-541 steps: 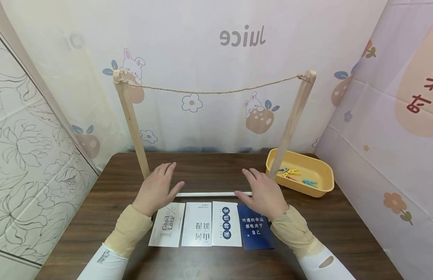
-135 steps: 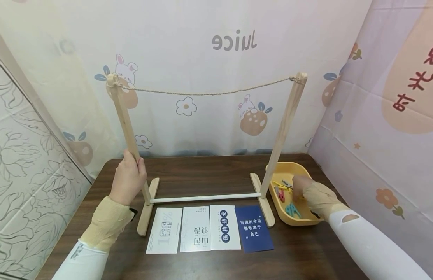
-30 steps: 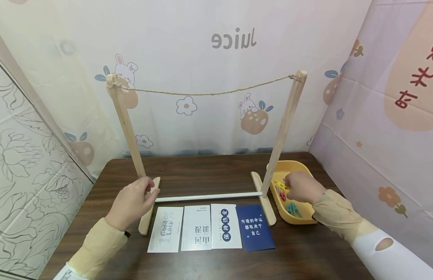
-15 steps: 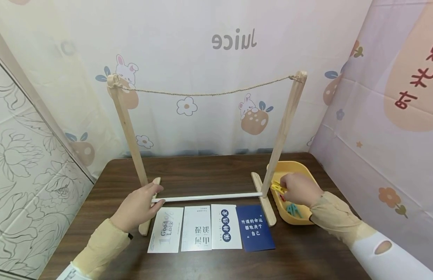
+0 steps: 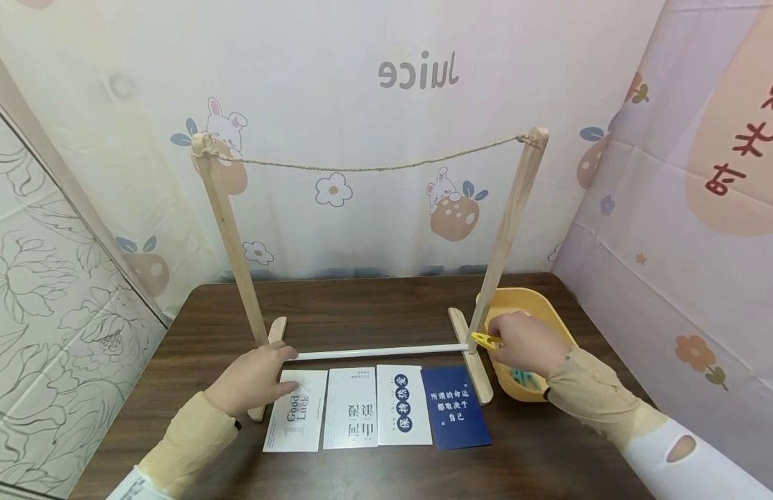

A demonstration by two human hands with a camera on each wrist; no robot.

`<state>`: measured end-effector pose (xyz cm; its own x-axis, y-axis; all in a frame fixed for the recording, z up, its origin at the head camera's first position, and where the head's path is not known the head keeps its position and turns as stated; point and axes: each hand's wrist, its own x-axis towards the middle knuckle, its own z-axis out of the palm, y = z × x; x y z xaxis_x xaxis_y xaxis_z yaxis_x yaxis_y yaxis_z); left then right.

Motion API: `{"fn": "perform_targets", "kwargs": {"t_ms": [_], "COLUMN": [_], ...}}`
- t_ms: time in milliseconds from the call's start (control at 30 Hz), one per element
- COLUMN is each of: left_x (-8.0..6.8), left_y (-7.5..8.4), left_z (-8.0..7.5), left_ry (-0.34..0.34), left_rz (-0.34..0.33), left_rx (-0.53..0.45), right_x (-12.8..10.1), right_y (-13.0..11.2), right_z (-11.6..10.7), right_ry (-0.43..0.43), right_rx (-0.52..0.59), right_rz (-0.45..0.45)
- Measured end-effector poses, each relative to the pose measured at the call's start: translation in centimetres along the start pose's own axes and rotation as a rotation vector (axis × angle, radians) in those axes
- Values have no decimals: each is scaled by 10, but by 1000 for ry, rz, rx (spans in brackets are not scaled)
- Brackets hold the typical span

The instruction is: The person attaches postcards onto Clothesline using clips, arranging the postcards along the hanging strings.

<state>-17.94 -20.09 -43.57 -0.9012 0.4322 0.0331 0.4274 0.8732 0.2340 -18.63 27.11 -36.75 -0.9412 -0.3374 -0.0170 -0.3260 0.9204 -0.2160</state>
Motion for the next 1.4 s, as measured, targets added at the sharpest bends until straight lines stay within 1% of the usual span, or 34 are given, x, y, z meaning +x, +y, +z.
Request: {"fn": "perform_targets", "kwargs": {"t_ms": [200, 400, 633, 833, 1067, 1233, 1400], "left_x": [2, 5, 7, 10, 13, 13, 15], "left_y": [-1, -2, -5, -7, -7, -6, -8], "left_z": [10, 16, 21, 25, 27, 27, 34], "left_ry": [-73, -96, -136, -152, -175, -187, -185], "left_rz": [-36, -33, -30, -22, -56, -47, -54], "left_rx": [-1, 27, 17, 15, 36, 40, 57], "right_x": [0, 1, 1, 3, 6, 7, 8], "right_y": [-9, -15, -24, -31, -34, -36, -39], "right_z": [1, 1, 2, 5, 7, 9, 9], "right_ry": [12, 28, 42, 47, 38, 60, 89], "right_rx": [-7, -18, -17, -26, -27, -38, -20], "right_rz": [1, -2, -6, -25, -28, -58, -75]}}
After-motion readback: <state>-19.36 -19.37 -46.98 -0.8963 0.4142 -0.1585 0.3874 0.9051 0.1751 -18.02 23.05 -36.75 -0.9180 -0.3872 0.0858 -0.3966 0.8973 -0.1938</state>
